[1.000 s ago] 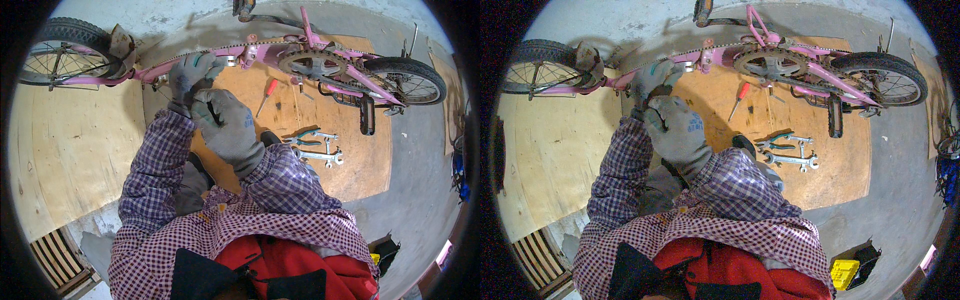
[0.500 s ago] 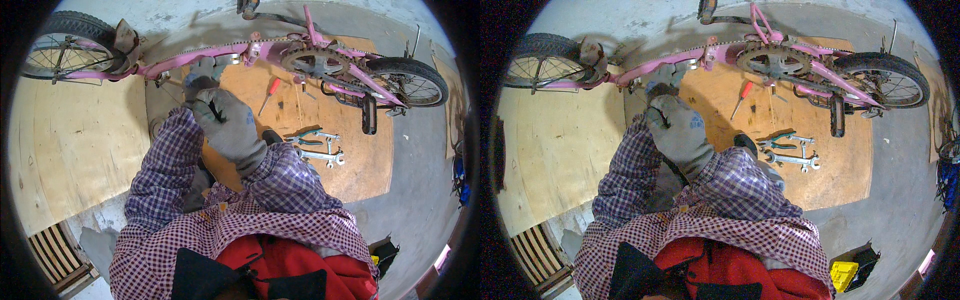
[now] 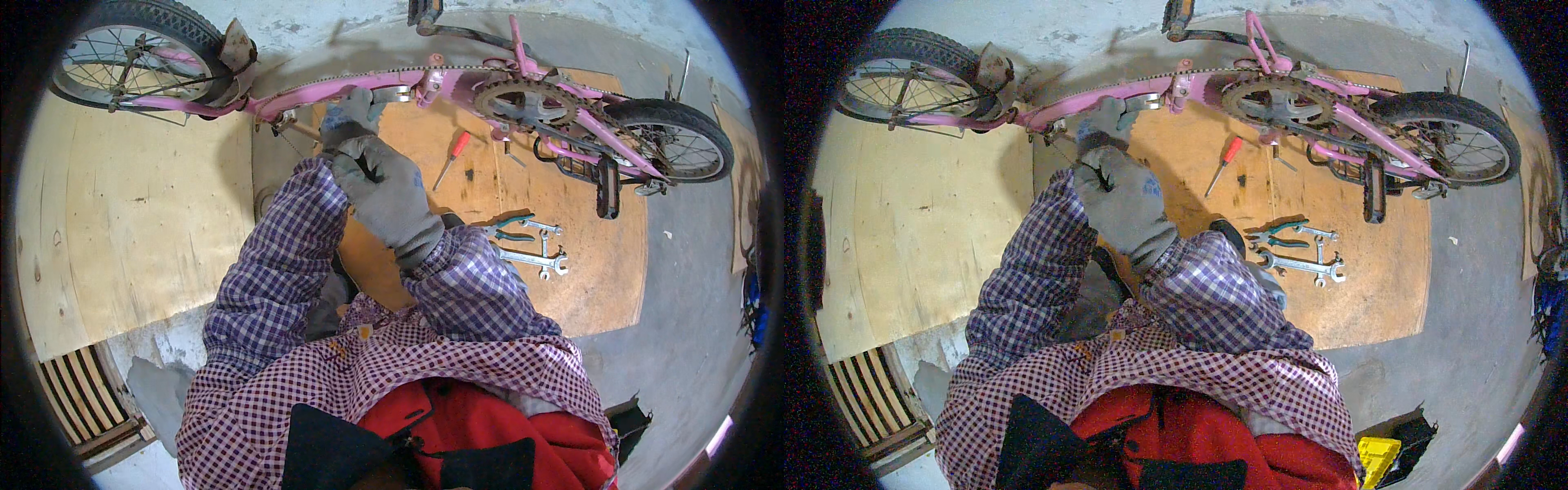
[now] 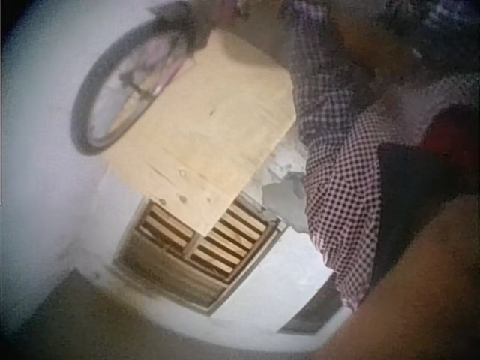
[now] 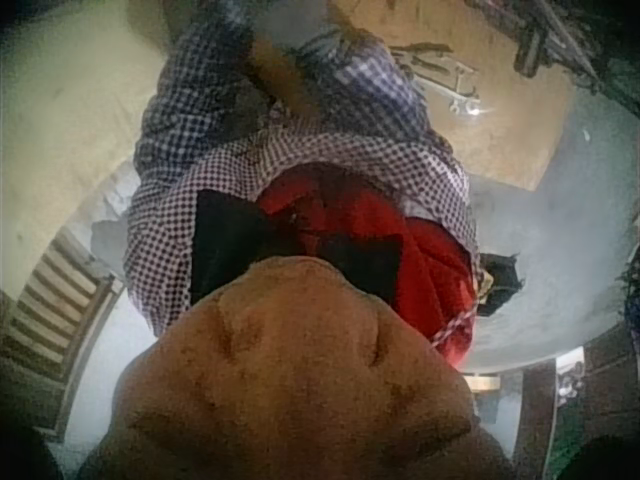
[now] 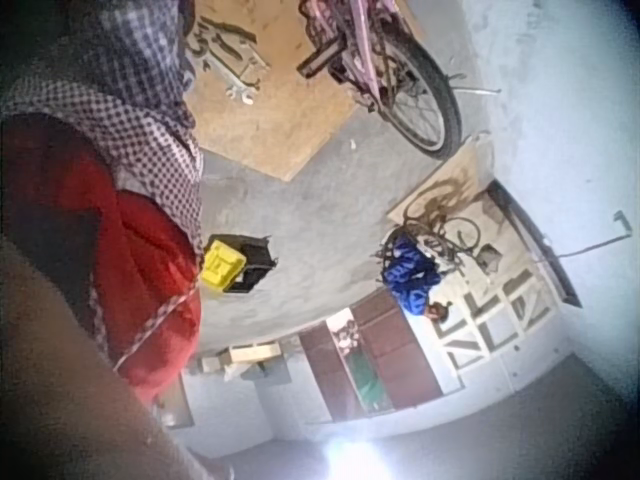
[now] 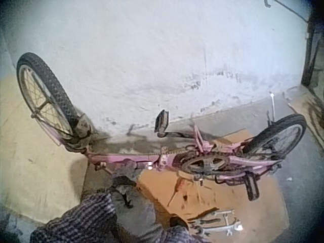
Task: The person works on a pink bicycle lying on its side, using a screwdriver and wrench to adjust the chain and front wheel area. They rotate the front wheel to check alignment and continue tightening components.
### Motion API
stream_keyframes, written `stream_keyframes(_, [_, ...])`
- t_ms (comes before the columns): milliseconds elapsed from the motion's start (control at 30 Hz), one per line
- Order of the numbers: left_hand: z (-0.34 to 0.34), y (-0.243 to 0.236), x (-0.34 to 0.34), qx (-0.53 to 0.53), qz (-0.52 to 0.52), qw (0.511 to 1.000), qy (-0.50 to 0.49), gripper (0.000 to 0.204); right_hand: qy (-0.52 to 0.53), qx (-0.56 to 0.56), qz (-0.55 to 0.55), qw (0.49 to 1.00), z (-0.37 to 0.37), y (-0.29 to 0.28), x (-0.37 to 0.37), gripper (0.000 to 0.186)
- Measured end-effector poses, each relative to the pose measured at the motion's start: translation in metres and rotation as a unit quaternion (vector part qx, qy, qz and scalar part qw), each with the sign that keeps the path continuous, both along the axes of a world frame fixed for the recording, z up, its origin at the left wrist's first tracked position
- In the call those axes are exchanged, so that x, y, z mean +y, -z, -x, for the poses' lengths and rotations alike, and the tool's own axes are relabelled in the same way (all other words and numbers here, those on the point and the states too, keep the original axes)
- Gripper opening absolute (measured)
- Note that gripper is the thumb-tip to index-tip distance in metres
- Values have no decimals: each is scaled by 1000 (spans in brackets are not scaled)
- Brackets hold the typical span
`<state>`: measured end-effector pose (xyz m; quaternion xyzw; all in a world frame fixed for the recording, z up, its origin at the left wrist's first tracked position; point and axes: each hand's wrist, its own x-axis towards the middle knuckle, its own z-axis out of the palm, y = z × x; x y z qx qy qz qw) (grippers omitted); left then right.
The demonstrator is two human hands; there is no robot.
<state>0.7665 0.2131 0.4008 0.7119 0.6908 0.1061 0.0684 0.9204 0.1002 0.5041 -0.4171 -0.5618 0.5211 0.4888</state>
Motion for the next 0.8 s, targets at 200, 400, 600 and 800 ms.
stream_keyframes(200, [-6, -6, -9, -9, -18, 1000, 11, 28, -19, -4, 49, 999, 5, 9, 1, 18])
stream_keyframes(400, [17, 16, 14, -71, 5, 996, 61, 21, -7, 64, 89, 994, 17, 12, 5, 17])
stream_keyframes(600, [43, 18, -7, -546, 21, 837, -15, 16, 11, -3, 130, 992, 20, 12, 14, 19])
stream_keyframes(800, [43, -17, -21, -411, 10, 912, -1, 20, 22, -48, 125, 991, 27, 16, 12, 25])
